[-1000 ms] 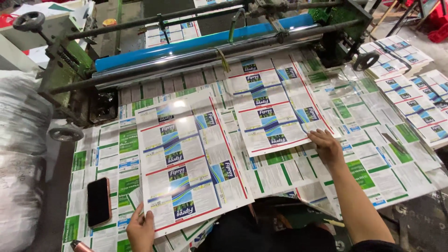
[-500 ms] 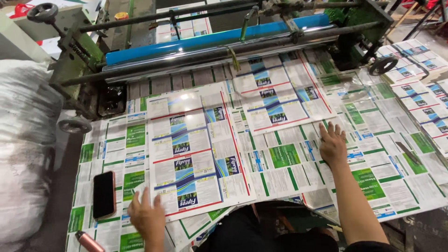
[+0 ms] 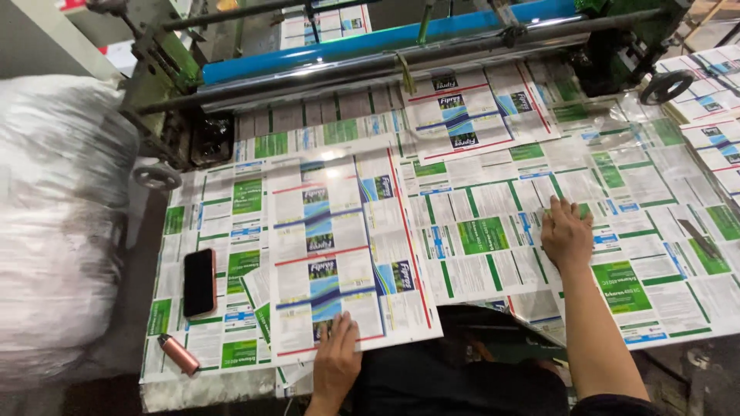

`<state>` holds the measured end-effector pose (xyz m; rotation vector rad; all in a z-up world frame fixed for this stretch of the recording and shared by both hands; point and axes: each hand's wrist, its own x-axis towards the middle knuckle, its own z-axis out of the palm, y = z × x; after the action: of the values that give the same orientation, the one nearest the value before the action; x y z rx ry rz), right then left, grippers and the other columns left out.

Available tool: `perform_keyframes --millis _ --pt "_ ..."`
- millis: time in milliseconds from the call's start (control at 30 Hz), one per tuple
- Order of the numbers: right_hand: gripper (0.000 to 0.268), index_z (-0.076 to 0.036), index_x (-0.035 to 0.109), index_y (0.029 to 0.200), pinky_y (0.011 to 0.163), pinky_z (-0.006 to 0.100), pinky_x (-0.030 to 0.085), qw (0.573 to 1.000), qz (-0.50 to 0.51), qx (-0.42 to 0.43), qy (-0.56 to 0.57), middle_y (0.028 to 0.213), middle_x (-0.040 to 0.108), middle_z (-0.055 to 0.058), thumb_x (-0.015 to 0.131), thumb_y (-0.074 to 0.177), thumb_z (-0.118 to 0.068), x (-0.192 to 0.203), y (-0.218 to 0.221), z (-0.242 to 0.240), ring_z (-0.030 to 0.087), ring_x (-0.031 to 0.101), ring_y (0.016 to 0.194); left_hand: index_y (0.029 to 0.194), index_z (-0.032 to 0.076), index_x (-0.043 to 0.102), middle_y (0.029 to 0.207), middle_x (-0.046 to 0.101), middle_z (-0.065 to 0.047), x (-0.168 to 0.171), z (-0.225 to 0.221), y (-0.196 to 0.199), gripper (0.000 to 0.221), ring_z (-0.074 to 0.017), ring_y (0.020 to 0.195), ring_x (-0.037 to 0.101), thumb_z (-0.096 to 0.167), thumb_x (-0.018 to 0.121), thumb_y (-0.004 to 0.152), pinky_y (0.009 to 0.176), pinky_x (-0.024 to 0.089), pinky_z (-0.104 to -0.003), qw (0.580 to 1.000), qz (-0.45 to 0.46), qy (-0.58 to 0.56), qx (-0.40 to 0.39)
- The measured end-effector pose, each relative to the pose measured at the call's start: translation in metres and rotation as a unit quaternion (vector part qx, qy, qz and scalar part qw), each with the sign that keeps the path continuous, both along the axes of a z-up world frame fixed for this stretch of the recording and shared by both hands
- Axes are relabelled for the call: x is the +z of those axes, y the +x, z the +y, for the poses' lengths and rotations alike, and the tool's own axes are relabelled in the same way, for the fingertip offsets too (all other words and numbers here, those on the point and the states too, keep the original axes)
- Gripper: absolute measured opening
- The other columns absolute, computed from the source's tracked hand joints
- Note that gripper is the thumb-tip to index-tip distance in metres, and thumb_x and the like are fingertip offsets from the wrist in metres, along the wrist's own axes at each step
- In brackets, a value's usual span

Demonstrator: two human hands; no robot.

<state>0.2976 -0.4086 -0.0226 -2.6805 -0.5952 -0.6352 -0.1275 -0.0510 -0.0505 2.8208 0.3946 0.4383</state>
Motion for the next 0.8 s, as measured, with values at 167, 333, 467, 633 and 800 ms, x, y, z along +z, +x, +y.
perform_keyframes --millis 167,333,467,633,800 --pt "0.051 -0.004 0.059 0.146 0.12 0.059 0.031 1.0 -0.007 -0.014 -0.008 0.145 0.062 0.017 0.055 0.102 -0.03 -0.006 -0.001 -0.005 0.038 0.053 0.137 0.122 0.001 0.07 0.128 0.071 -0.018 0.014 0.014 -0.001 0.037 -0.0357 0.126 0.063 0.004 0.065 0.085 0.106 0.048 -0.055 0.994 -0.091 0.01 -0.053" --pt "0.05 -0.005 0.058 0.148 0.121 0.056 0.033 0.999 0.033 -0.021 0.004 0.149 0.06 0.017 0.052 0.106 -0.03 -0.004 -0.009 -0.006 0.039 0.053 0.137 0.113 0.008 0.074 0.114 0.076 -0.01 0.149 0.012 0.002 0.026 -0.028 0.111 0.072 0.002 0.064 0.09 0.104 0.053 -0.051 0.958 -0.266 0.106 -0.027" --pt "0.052 -0.007 0.058 0.15 0.12 0.057 0.031 0.999 0.028 -0.03 0.002 0.15 0.058 0.017 0.052 0.105 -0.032 -0.007 -0.009 -0.01 0.041 0.05 0.138 0.112 0.01 0.078 0.115 0.076 -0.008 0.124 0.0 0.012 0.025 -0.0255 0.111 0.073 0.002 0.066 0.091 0.1 0.054 -0.045 0.945 -0.299 0.124 -0.038" --pt "0.052 -0.009 0.058 0.151 0.121 0.054 0.031 0.999 0.022 -0.04 -0.015 0.151 0.059 0.014 0.053 0.105 -0.034 -0.014 -0.013 -0.011 0.039 0.049 0.141 0.115 0.004 0.077 0.118 0.076 -0.012 0.033 0.022 0.054 0.029 -0.0294 0.114 0.071 -0.001 0.066 0.088 0.099 0.054 -0.045 0.981 -0.189 0.003 -0.051" --pt "0.052 -0.008 0.058 0.148 0.119 0.049 0.037 0.998 0.06 -0.025 0.013 0.15 0.061 0.012 0.055 0.102 -0.032 -0.001 -0.027 -0.011 0.037 0.053 0.138 0.113 0.007 0.076 0.118 0.076 -0.011 0.023 0.05 0.091 0.03 -0.0269 0.114 0.071 -0.004 0.06 0.089 0.102 0.055 -0.045 0.977 -0.199 0.059 -0.052"
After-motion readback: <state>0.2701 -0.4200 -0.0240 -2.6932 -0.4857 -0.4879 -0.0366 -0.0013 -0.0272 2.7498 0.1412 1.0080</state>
